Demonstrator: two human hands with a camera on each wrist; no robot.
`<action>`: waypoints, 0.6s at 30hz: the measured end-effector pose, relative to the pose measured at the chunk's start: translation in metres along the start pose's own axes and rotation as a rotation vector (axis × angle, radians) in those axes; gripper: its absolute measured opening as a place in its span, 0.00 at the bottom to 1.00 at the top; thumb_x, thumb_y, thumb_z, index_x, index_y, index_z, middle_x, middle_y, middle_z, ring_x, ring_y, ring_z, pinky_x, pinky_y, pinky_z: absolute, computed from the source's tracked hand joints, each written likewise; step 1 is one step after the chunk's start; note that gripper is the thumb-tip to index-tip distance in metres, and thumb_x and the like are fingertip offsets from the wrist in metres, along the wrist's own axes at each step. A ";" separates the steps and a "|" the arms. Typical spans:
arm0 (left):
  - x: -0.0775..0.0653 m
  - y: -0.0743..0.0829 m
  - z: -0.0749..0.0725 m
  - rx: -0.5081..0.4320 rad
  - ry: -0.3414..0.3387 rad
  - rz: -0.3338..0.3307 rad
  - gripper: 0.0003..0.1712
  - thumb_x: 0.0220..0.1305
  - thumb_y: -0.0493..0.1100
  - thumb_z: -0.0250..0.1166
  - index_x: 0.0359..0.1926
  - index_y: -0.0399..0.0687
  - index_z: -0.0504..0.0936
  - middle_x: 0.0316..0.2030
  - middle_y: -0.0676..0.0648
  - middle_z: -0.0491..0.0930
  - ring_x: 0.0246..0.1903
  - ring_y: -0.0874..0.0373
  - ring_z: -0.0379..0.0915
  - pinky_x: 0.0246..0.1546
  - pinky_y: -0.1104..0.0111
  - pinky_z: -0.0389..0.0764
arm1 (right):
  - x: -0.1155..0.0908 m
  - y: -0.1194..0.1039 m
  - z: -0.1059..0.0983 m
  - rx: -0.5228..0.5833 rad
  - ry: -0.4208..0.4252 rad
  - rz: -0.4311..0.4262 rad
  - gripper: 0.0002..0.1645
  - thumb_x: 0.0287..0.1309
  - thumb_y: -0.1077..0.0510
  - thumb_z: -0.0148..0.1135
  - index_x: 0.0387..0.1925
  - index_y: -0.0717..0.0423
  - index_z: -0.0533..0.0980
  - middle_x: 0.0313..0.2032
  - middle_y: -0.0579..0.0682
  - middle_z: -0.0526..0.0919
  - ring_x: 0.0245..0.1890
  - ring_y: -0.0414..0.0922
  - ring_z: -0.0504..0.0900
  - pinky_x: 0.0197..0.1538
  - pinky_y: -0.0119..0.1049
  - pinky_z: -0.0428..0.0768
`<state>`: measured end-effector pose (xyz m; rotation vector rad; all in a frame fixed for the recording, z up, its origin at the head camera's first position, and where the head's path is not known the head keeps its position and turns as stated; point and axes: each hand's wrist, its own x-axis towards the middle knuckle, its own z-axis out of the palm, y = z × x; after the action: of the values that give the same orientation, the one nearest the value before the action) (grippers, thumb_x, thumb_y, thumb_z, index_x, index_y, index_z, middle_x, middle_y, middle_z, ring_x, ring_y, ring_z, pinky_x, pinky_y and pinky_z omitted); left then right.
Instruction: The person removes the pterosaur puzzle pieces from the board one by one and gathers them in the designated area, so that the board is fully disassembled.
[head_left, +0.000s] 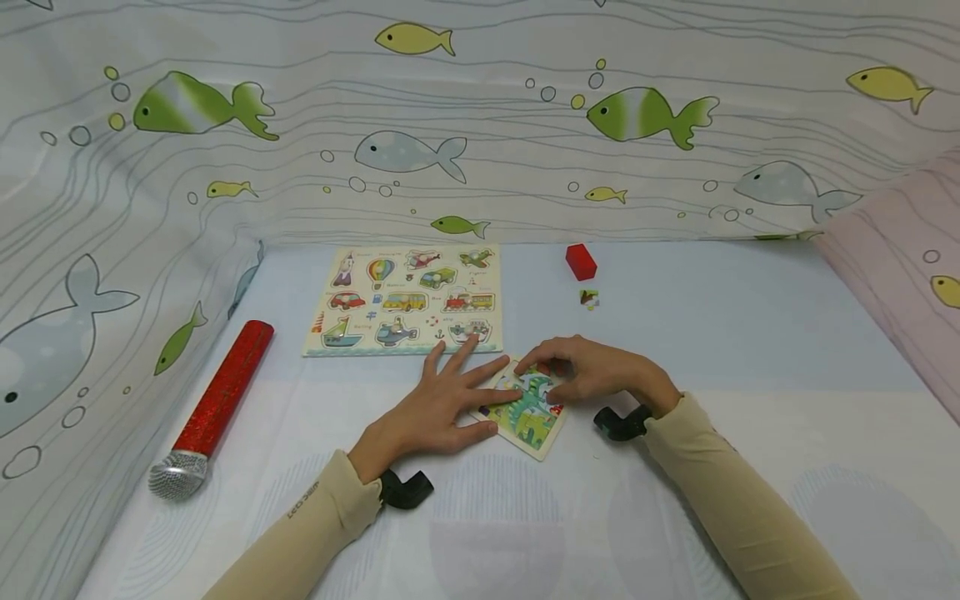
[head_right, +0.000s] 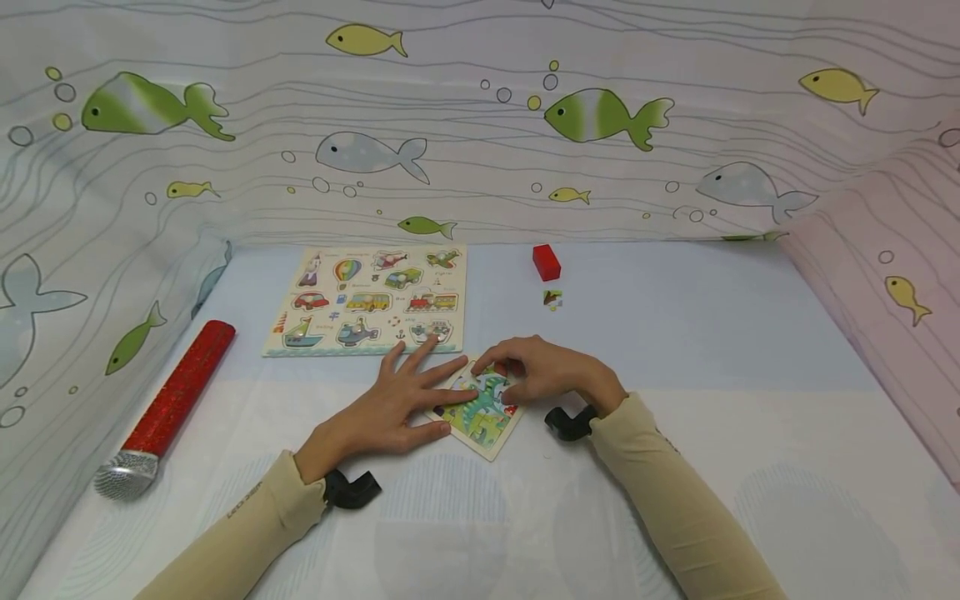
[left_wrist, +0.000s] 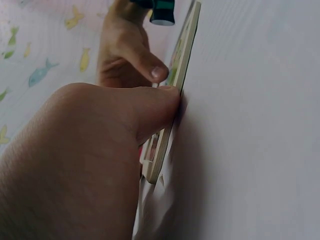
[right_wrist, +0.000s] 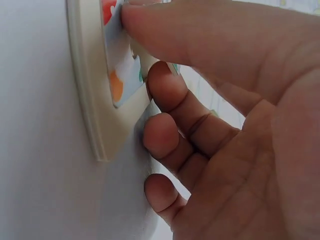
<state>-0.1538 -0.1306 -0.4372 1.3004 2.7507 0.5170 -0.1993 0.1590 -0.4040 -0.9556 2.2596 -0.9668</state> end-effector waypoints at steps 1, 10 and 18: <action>0.000 0.000 0.000 -0.001 0.002 0.002 0.28 0.72 0.65 0.53 0.71 0.79 0.70 0.80 0.56 0.55 0.82 0.38 0.30 0.71 0.30 0.35 | 0.000 0.000 0.000 -0.004 0.003 -0.003 0.30 0.55 0.66 0.68 0.59 0.43 0.80 0.43 0.43 0.79 0.45 0.45 0.73 0.50 0.39 0.74; -0.001 0.000 0.000 0.003 -0.001 -0.002 0.28 0.71 0.66 0.53 0.71 0.81 0.70 0.80 0.57 0.55 0.82 0.39 0.29 0.71 0.31 0.35 | 0.001 -0.001 0.001 -0.009 0.030 -0.055 0.26 0.54 0.65 0.70 0.56 0.48 0.82 0.39 0.47 0.79 0.40 0.46 0.74 0.45 0.35 0.75; -0.001 0.001 0.000 0.003 0.009 0.001 0.28 0.71 0.66 0.53 0.71 0.80 0.70 0.80 0.56 0.55 0.82 0.38 0.31 0.71 0.30 0.36 | 0.003 -0.002 0.000 -0.036 0.049 -0.061 0.25 0.55 0.63 0.72 0.56 0.50 0.82 0.36 0.48 0.79 0.37 0.45 0.74 0.41 0.34 0.75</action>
<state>-0.1528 -0.1309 -0.4372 1.3038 2.7588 0.5205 -0.2002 0.1559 -0.4035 -1.0325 2.3074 -0.9884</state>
